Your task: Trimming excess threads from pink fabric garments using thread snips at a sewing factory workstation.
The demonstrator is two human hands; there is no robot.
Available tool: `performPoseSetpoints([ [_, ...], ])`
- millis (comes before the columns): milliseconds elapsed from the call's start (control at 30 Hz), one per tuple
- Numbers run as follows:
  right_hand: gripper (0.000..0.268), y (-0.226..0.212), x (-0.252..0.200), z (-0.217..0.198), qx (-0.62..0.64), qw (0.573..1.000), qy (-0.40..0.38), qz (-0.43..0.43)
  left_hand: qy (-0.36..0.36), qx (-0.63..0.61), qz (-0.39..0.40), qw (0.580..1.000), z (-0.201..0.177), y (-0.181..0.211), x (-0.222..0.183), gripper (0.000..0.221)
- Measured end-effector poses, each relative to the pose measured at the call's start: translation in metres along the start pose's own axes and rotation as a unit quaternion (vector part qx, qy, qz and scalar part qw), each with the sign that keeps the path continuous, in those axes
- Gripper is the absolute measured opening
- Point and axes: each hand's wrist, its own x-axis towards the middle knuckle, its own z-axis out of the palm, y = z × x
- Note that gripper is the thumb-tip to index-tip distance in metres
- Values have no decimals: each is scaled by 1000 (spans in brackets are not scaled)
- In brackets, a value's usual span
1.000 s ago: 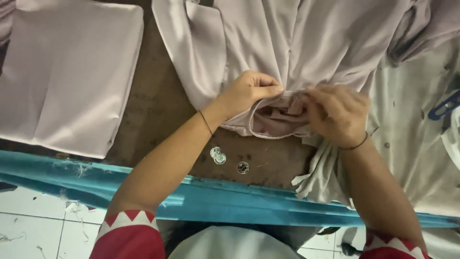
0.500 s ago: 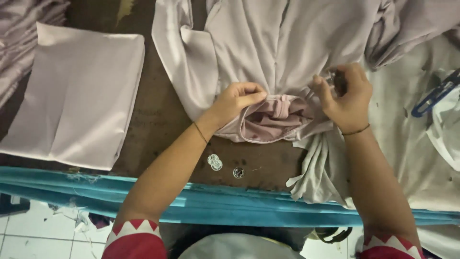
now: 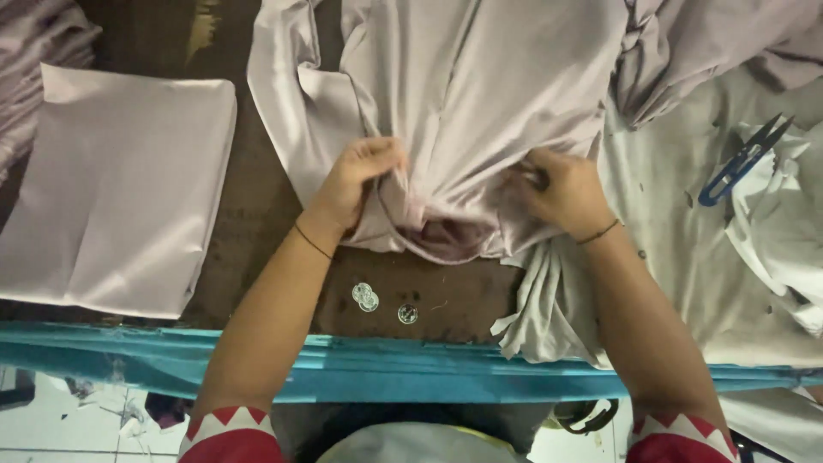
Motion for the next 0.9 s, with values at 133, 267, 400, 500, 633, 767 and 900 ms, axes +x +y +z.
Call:
performPoseSetpoints([
  [133, 27, 16, 9, -24, -34, 993, 80, 82, -133, 164, -24, 977, 23, 28, -15, 25],
  [267, 68, 56, 1, -51, -79, 973, 122, 180, -230, 241, -84, 939, 19, 35, -8, 35],
  [400, 64, 90, 1, -50, -73, 959, 107, 252, -180, 438, -93, 876, 33, 45, -11, 43],
  [500, 61, 78, 3, -50, -21, 960, 102, 261, -145, 556, -171, 801, 52, 52, -19, 37],
  [633, 48, 67, 13, -38, -13, 959, 69, 274, -146, 602, -184, 763, 54, 46, -20, 47],
  [767, 47, 72, 12, -22, -9, 970, 68, 235, -172, 622, -141, 751, 57, 49, -27, 51],
  [900, 49, 84, 13, -21, 24, 960, 92, 265, -190, 642, -75, 739, 35, 25, -17, 51],
])
